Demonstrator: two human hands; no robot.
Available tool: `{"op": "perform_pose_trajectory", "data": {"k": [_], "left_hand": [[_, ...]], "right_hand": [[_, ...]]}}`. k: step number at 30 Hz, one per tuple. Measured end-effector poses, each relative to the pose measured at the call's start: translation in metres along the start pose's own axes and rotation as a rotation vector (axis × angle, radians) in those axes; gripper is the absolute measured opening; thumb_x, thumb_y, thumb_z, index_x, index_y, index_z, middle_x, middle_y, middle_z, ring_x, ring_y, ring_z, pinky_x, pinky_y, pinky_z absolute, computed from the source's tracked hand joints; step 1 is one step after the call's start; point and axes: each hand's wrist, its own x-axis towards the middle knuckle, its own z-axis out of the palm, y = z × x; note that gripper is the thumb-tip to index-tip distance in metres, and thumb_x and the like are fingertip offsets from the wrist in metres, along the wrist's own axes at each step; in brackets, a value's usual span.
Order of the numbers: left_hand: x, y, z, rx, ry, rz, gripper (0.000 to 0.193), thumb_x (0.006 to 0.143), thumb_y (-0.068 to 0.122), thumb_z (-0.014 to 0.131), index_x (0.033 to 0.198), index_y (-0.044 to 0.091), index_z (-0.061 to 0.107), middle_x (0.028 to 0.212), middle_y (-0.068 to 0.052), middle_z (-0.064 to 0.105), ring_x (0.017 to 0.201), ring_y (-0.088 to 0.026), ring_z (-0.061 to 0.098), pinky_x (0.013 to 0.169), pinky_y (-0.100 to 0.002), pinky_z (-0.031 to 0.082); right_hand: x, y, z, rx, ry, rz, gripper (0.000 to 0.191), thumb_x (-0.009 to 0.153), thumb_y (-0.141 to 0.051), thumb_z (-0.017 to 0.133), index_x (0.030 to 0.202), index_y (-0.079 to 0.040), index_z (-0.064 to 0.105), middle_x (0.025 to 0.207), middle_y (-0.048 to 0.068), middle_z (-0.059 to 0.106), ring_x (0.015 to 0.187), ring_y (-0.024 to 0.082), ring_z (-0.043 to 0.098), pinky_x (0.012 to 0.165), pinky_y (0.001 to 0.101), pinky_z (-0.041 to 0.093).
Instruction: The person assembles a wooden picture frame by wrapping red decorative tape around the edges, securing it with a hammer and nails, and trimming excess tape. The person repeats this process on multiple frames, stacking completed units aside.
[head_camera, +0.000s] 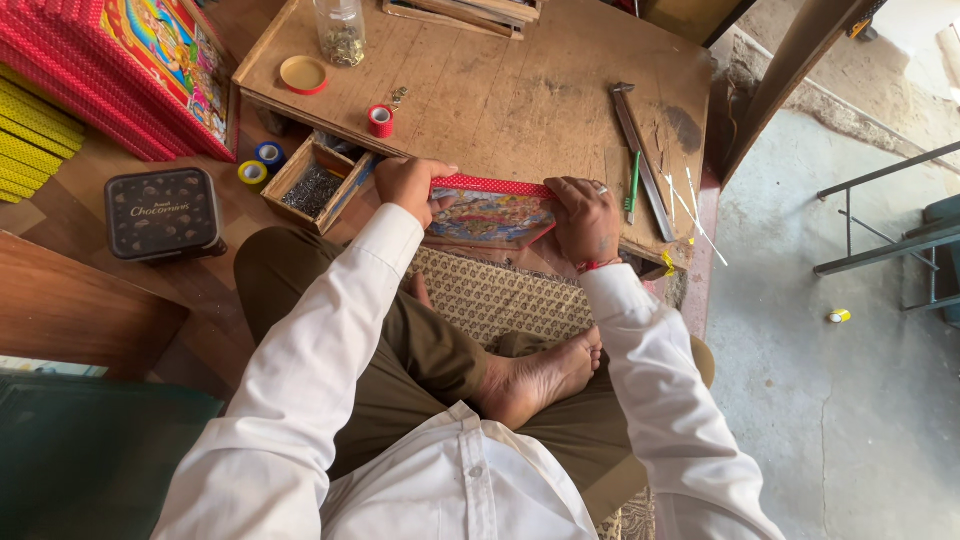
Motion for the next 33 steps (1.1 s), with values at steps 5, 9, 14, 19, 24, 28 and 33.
{"op": "perform_pose_trajectory", "data": {"k": [5, 9, 14, 19, 24, 28, 33], "left_hand": [[0.017, -0.004, 0.002, -0.029, 0.019, -0.123, 0.008, 0.073, -0.006, 0.074, 0.078, -0.006, 0.069, 0.087, -0.021, 0.072, 0.072, -0.032, 0.069, 0.053, -0.040, 0.056], [0.006, -0.007, 0.007, -0.002, 0.114, -0.099, 0.010, 0.078, -0.008, 0.065, 0.084, 0.001, 0.065, 0.088, -0.017, 0.066, 0.074, -0.031, 0.066, 0.058, -0.044, 0.049], [-0.040, -0.044, 0.034, 1.220, -0.141, 1.189, 0.006, 0.085, 0.011, 0.071, 0.080, 0.013, 0.070, 0.088, -0.011, 0.073, 0.090, -0.033, 0.069, 0.085, -0.052, 0.047], [-0.029, -0.064, 0.089, 1.266, -0.273, 1.225, 0.012, 0.078, 0.006, 0.069, 0.090, 0.004, 0.070, 0.086, -0.017, 0.072, 0.085, -0.036, 0.071, 0.080, -0.048, 0.054], [-0.011, -0.038, 0.053, 1.301, -0.319, 1.196, 0.006, 0.080, 0.004, 0.071, 0.082, 0.009, 0.072, 0.082, -0.016, 0.074, 0.080, -0.037, 0.072, 0.071, -0.051, 0.056], [-0.006, 0.001, -0.010, 1.301, -0.351, 0.959, 0.012, 0.080, 0.011, 0.078, 0.092, 0.010, 0.077, 0.083, -0.014, 0.074, 0.078, -0.035, 0.072, 0.068, -0.048, 0.055], [0.002, 0.023, -0.035, 1.240, -0.242, 1.117, 0.020, 0.081, 0.008, 0.079, 0.101, 0.007, 0.078, 0.095, -0.016, 0.075, 0.093, -0.035, 0.071, 0.082, -0.047, 0.055]], "right_hand": [[0.010, 0.002, -0.013, 0.083, -0.196, 0.146, 0.022, 0.083, -0.013, 0.081, 0.105, -0.011, 0.079, 0.099, 0.010, 0.078, 0.083, 0.028, 0.075, 0.074, 0.0386, 0.060], [0.012, 0.005, -0.014, 0.135, -0.251, 0.158, 0.025, 0.079, -0.011, 0.081, 0.104, -0.009, 0.079, 0.093, 0.013, 0.077, 0.077, 0.028, 0.075, 0.071, 0.0385, 0.060], [0.012, 0.016, -0.015, 0.136, -0.264, 0.174, 0.022, 0.080, -0.013, 0.080, 0.102, -0.011, 0.080, 0.087, 0.014, 0.076, 0.074, 0.030, 0.075, 0.069, 0.0392, 0.060], [0.018, 0.015, -0.017, 0.079, -0.363, 0.200, 0.010, 0.089, -0.017, 0.075, 0.096, -0.015, 0.082, 0.085, 0.012, 0.077, 0.075, 0.030, 0.075, 0.073, 0.0399, 0.059], [0.025, 0.007, -0.019, 0.102, -0.348, 0.264, 0.026, 0.076, -0.022, 0.083, 0.101, -0.016, 0.082, 0.085, 0.013, 0.076, 0.075, 0.031, 0.074, 0.071, 0.0408, 0.059], [0.022, 0.012, -0.016, 0.156, -0.331, 0.320, 0.026, 0.078, -0.024, 0.084, 0.103, -0.016, 0.082, 0.086, 0.013, 0.077, 0.074, 0.028, 0.075, 0.072, 0.0372, 0.059], [-0.001, 0.016, 0.013, 0.853, -0.244, 0.570, 0.029, 0.080, -0.012, 0.083, 0.106, -0.005, 0.076, 0.097, 0.008, 0.079, 0.084, 0.016, 0.076, 0.075, 0.0332, 0.063]]}}
